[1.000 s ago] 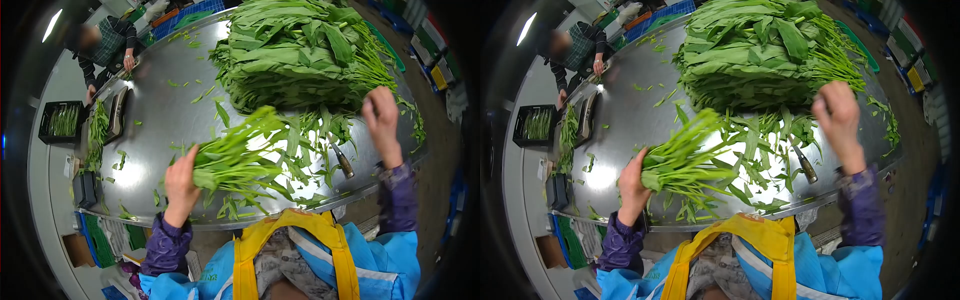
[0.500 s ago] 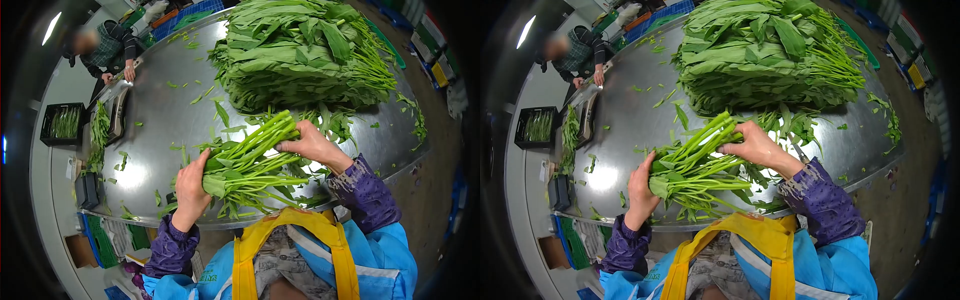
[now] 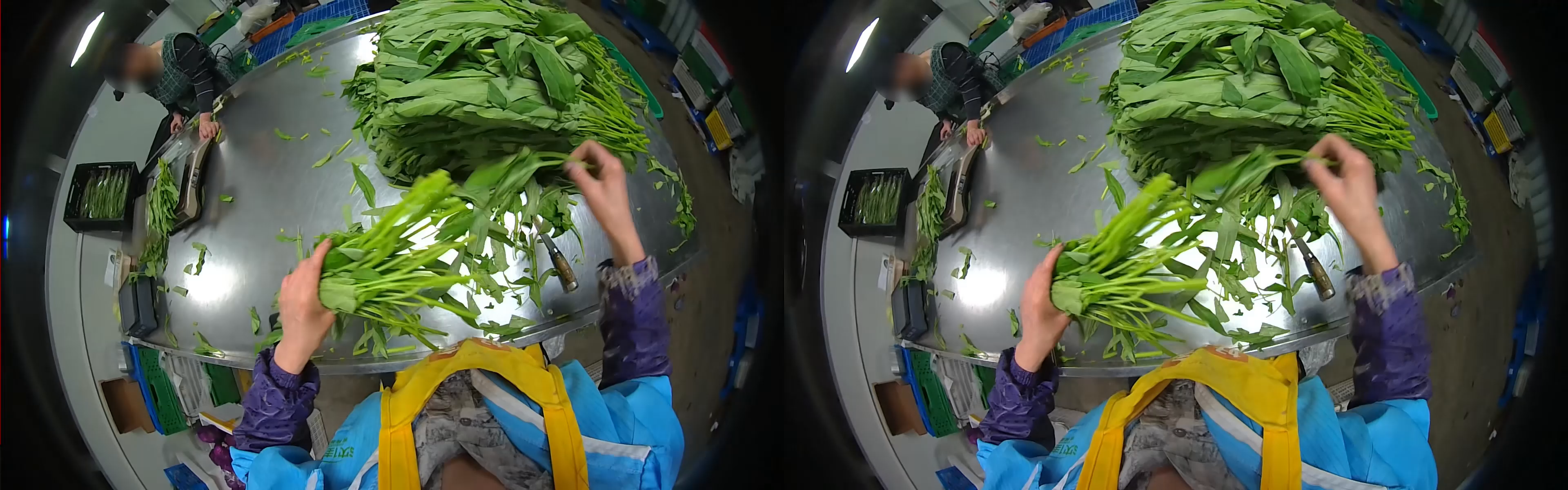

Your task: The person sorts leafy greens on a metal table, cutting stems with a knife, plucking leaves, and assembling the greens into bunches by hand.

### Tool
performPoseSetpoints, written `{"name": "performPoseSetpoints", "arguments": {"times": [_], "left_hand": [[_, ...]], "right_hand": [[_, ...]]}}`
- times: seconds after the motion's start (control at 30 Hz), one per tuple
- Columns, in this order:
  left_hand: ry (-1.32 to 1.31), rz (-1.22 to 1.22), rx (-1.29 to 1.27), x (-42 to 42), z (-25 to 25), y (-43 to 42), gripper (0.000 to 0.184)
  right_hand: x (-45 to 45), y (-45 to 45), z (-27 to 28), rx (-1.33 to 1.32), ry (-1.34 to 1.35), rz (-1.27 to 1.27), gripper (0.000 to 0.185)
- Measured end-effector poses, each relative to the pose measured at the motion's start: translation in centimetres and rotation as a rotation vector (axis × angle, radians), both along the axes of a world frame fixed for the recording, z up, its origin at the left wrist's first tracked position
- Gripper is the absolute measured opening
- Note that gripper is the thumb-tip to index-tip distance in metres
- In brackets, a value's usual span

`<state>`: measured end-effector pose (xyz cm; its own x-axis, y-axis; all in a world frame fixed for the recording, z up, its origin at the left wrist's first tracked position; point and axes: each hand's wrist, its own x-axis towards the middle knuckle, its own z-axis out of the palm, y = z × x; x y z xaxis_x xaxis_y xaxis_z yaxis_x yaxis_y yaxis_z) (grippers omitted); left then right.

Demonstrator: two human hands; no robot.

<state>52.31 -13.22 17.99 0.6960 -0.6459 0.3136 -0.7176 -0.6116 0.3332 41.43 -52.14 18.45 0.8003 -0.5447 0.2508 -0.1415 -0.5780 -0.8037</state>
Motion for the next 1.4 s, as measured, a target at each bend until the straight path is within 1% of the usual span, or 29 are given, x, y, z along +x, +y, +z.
{"name": "performPoseSetpoints", "arguments": {"times": [0.03, 0.1, 0.17, 0.23, 0.3, 0.37, 0.5, 0.57, 0.6, 0.63, 0.67, 0.7, 0.77, 0.8, 0.83, 0.87, 0.93, 0.97, 1.0, 1.03, 1.1, 1.17, 1.2, 1.23, 1.27, 1.3, 1.33, 1.37, 1.4], "left_hand": [[0.0, -0.005, 0.001, 0.1, -0.2, 0.4, 0.067], [0.033, 0.027, -0.046, 0.3, -0.4, 0.5, 0.068], [0.01, 0.005, -0.051, 0.3, -0.3, -0.1, 0.069], [-0.001, -0.019, 0.015, 0.0, -0.1, -0.8, 0.069], [-0.019, -0.046, 0.058, -0.4, 0.3, -1.5, 0.07], [-0.038, -0.069, 0.099, -0.8, 0.7, -2.1, 0.071], [-0.141, -0.129, 0.128, -0.9, 1.0, -2.4, 0.073], [-0.057, -0.058, 0.223, -1.1, 1.2, -1.6, 0.07], [-0.051, -0.046, 0.224, -1.0, 0.9, -1.0, 0.07], [0.0, -0.018, 0.136, -0.8, 0.4, -0.5, 0.068], [0.046, 0.007, 0.046, -0.4, -0.1, 0.0, 0.067], [0.043, 0.013, 0.045, 0.0, -0.6, 0.5, 0.067], [0.263, 0.017, -0.09, 0.8, -1.6, 1.5, 0.068], [0.361, 0.052, -0.157, 1.0, -2.2, 1.9, 0.068], [0.349, 0.051, -0.158, 1.2, -2.4, 1.9, 0.068], [0.489, 0.081, -0.237, 1.1, -2.5, 1.8, 0.067], [0.695, 0.148, -0.364, 1.1, -3.3, 1.7, 0.063], [0.694, 0.146, -0.36, 1.0, -3.4, 1.5, 0.063], [0.783, 0.176, -0.434, 0.8, -3.2, 1.0, 0.062], [0.87, 0.204, -0.511, 0.7, -3.2, 0.4, 0.062], [0.829, 0.209, -0.52, 0.2, -3.5, -0.5, 0.061], [0.391, 0.221, -0.292, -1.0, -3.0, -1.4, 0.064], [0.197, 0.166, -0.231, -1.3, -3.3, -1.6, 0.068], [0.202, 0.162, -0.233, -1.9, -3.1, -1.9, 0.068], [0.092, 0.137, -0.105, -2.6, -2.7, -2.2, 0.07], [-0.019, 0.114, 0.021, -3.3, -2.5, -2.3, 0.072], [-0.104, 0.042, 0.014, -3.7, -2.8, -2.4, 0.076], [-0.101, 0.042, 0.002, -4.2, -2.8, -2.6, 0.076], [-0.116, -0.03, 0.043, -4.8, -2.6, -2.7, 0.076]], "right_hand": [[-0.5, -1.4, 0.3, -0.129, 0.149, -0.095, 0.01], [-0.8, -1.4, -1.1, -0.546, -0.069, -0.046, 0.019], [-0.1, 2.2, 0.3, -0.156, -0.089, 0.153, 0.029], [1.0, 5.5, 0.4, -0.166, -0.206, 0.296, 0.033], [1.8, 9.2, 1.2, -0.419, -0.269, 0.426, 0.026], [2.7, 12.9, 1.6, -0.536, -0.325, 0.45, 0.019], [4.2, 14.5, -0.9, -0.624, -0.202, 0.585, 0.017], [4.3, 12.4, -0.7, 0.062, -0.27, 0.518, 0.014], [3.9, 10.6, 0.5, 0.425, -0.247, 0.457, 0.013], [3.2, 8.4, 1.4, 0.782, -0.216, 0.383, 0.014], [2.7, 6.4, 0.9, 0.773, -0.179, 0.283, 0.016], [2.1, 4.4, 0.1, 0.765, -0.144, 0.179, 0.018], [1.4, 1.1, -2.4, 0.443, 0.132, 0.225, 0.028], [0.6, 0.5, -4.0, -0.103, 0.207, 0.173, 0.035], [-0.1, 1.3, -4.1, -0.65, 0.269, 0.103, 0.043], [-0.7, 2.5, -3.7, -0.657, 0.414, 0.033, 0.061], [-0.6, 3.7, -4.1, -0.369, 0.293, 0.298, 0.07], [-0.8, 5.2, -4.4, -0.121, 0.341, 0.42, 0.073], [-0.9, 7.1, -5.3, 0.094, 0.37, 0.562, 0.08], [-0.9, 9.3, -6.0, 0.175, 0.433, 0.672, 0.092], [-0.6, 13.1, -4.8, 0.255, 0.353, 0.828, 0.111], [0.5, 14.9, -3.1, 0.72, 0.206, 0.765, 0.107], [1.3, 15.4, -3.9, 0.895, 0.063, 0.652, 0.104], [2.6, 15.6, -3.7, 1.06, -0.085, 0.531, 0.101], [3.4, 14.9, -2.5, 1.185, -0.036, 0.411, 0.097], [4.1, 14.8, -4.3, 1.303, -0.263, 0.277, 0.088], [4.8, 14.5, -4.7, 1.284, -0.313, 0.2, 0.086], [5.4, 14.3, -4.7, 1.261, -0.363, 0.124, 0.083], [5.6, 14.3, -4.1, 1.25, -0.359, 0.126, 0.083]]}}
